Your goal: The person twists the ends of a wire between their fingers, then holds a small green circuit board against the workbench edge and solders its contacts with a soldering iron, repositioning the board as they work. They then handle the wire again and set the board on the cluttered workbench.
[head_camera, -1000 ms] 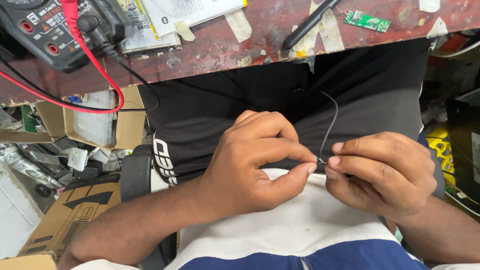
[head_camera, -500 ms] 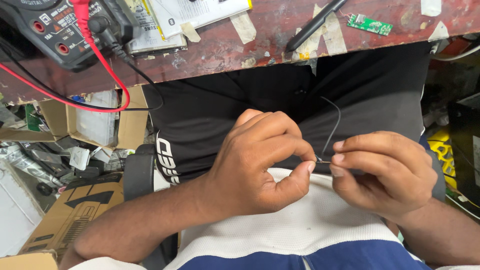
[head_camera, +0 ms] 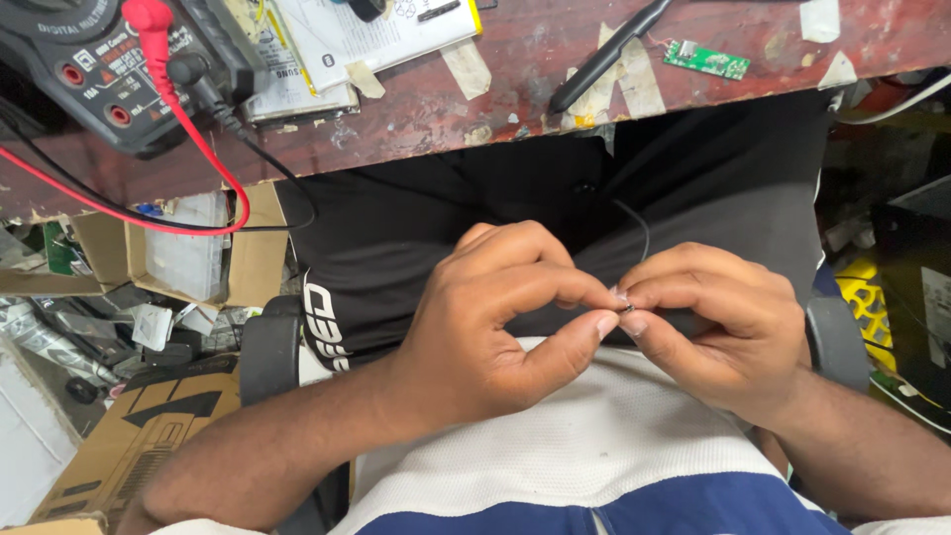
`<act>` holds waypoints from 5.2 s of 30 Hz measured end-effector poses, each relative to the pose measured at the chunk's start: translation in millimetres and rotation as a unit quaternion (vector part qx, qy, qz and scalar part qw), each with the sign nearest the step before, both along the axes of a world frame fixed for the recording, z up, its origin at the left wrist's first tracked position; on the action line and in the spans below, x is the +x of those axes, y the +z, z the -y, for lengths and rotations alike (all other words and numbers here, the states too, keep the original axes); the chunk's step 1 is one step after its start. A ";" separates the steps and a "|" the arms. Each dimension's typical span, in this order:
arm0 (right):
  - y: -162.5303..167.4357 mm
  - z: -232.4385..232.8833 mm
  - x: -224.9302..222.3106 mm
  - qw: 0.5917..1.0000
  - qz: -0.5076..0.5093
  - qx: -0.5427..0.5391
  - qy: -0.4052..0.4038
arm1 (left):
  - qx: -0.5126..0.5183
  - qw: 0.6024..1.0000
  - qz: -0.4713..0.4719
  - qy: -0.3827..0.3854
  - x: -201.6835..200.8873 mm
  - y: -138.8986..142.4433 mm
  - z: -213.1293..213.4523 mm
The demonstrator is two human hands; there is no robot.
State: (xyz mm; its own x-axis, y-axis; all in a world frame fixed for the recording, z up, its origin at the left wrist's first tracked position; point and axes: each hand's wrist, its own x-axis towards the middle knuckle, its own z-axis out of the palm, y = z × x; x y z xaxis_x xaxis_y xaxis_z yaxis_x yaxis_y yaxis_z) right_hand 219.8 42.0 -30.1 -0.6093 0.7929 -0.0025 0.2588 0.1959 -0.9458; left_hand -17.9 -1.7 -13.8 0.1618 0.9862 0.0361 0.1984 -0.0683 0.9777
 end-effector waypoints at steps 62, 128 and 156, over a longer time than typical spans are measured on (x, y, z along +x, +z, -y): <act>2.3 5.4 4.4 0.999 0.023 0.032 0.012 | -0.014 1.000 -0.010 -0.013 9.8 -1.5 5.2; 7.9 17.6 1.3 0.997 0.046 0.054 -0.030 | 0.159 0.976 -0.152 -0.008 7.3 4.5 17.9; 10.2 26.2 9.7 0.999 0.051 -0.014 -0.011 | 0.121 0.982 -0.142 -0.009 13.3 -4.7 27.5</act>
